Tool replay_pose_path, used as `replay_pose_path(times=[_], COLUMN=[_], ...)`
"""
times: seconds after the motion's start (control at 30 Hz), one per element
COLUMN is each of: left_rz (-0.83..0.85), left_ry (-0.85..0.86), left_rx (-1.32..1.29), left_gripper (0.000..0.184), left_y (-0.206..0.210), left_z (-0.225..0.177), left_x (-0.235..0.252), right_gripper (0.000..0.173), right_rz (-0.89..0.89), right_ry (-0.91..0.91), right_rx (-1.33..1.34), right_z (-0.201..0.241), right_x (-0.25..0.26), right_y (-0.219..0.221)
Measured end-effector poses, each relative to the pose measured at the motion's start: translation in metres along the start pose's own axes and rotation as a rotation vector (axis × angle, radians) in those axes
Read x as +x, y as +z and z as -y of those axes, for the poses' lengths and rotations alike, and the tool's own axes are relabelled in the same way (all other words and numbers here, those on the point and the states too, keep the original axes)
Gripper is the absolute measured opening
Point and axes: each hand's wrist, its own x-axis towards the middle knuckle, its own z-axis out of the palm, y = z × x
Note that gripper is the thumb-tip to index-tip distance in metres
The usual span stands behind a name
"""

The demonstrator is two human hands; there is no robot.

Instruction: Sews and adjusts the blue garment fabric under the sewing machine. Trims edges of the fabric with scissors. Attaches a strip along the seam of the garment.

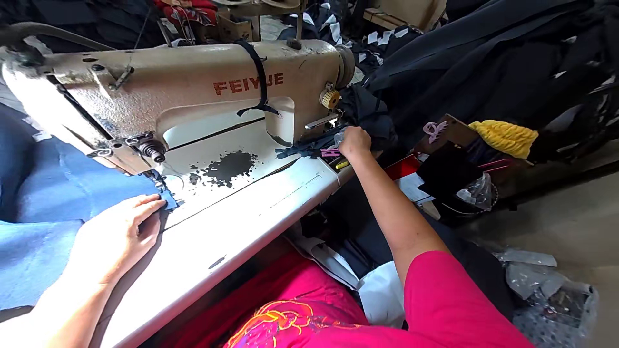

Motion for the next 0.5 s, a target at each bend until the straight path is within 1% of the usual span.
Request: replay_pose_path(times=[0.1, 0.23, 0.37, 0.5], left_rz=[-0.003, -0.002, 0.002, 0.004], left_ry=[0.001, -0.002, 0.005, -0.001], left_rx=[-0.01, -0.023, -0.022, -0.018], left_gripper=[0.04, 0.043, 0.043, 0.043], left_y=[-0.002, -0.001, 0.0, -0.001], left_z=[-0.003, -0.001, 0.002, 0.001], left_x=[0.001, 0.0, 0.0, 0.0], right_gripper=[0.033, 0.028, 0.025, 0.025], right_rz=[-0.005, 0.009, 0.073, 0.151], right_ry=[0.006, -0.029, -0.052, -0.017], right_rx=[0.11, 0.336, 0.59, 0.73], right_z=[-0.012, -0.037, -0.057, -0.063], right_x=[0.007, 0.021, 0.036, 0.038], right_y=[-0.003, -0.005, 0.004, 0.003])
